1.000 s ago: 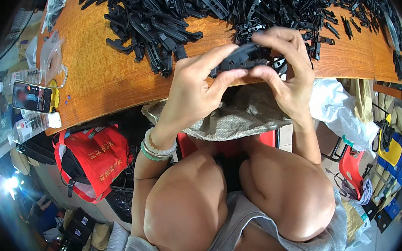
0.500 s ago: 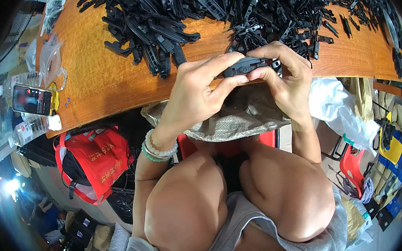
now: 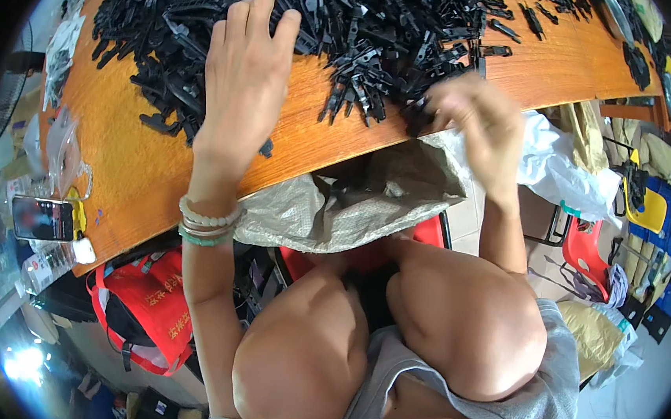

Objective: The person assembles plastic components by fitting and snapping pieces together by hand, then drops the assembled parts into a bag.

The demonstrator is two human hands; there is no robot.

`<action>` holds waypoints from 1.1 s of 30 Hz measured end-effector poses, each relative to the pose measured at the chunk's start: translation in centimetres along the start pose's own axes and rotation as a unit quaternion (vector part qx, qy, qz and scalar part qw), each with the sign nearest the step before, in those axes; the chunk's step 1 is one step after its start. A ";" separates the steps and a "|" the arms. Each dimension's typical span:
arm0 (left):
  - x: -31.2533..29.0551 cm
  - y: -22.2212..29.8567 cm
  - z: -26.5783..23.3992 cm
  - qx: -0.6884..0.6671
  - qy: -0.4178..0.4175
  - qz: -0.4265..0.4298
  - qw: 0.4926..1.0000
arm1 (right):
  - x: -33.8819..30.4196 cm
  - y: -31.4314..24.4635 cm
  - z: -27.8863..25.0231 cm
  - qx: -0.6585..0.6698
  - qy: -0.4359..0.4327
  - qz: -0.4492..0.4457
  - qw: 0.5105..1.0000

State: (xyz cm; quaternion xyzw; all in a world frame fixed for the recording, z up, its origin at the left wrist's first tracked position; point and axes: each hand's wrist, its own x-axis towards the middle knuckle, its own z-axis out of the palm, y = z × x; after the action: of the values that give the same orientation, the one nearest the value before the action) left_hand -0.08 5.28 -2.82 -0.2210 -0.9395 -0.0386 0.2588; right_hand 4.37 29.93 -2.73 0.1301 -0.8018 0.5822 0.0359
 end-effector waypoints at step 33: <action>-3.5 6.6 -3.5 -0.593 -0.060 -0.219 0.772 | -0.2 -1.1 2.7 0.161 -0.065 0.010 0.985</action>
State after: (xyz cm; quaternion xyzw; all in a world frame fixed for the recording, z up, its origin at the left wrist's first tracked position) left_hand 7.12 9.21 -1.85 -0.1212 -0.7666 -0.6305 0.0036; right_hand 5.10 27.06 -2.63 0.1635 -0.6998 0.6940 -0.0434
